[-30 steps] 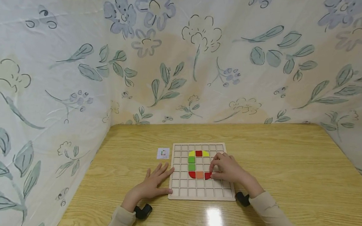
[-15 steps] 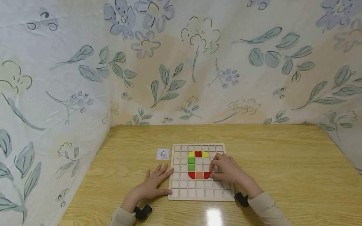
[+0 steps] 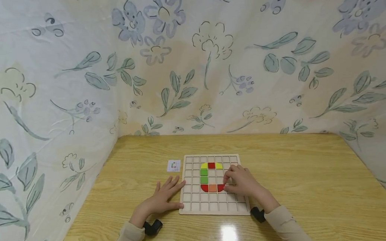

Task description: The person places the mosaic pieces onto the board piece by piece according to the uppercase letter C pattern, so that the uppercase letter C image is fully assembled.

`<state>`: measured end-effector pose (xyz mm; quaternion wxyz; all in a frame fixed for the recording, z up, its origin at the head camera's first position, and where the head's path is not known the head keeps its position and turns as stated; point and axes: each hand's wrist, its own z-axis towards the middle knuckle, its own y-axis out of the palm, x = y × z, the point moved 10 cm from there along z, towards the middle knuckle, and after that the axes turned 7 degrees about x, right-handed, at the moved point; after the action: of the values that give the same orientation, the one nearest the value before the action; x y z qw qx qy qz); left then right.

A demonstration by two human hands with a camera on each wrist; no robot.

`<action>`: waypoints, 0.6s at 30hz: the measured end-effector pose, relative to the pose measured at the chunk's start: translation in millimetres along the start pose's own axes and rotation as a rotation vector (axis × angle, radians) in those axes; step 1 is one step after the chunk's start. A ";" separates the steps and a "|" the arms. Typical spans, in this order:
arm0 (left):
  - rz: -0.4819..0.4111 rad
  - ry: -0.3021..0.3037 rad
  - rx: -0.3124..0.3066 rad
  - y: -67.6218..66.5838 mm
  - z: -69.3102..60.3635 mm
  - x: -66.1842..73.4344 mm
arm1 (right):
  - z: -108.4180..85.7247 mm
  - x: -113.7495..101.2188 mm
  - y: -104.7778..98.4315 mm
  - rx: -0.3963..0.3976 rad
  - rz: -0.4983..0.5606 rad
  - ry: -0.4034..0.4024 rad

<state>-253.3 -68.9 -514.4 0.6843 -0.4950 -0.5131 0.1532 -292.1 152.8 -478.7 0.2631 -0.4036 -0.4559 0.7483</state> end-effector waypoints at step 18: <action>0.091 -0.007 0.033 -3.6 3.3 0.4 | -1.1 22.2 -14.0 0.068 -0.029 0.033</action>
<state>-257.0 -68.5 -511.2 0.6829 -0.5058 -0.4899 0.1942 -302.7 176.5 -474.6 0.2948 -0.4001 -0.4316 0.7528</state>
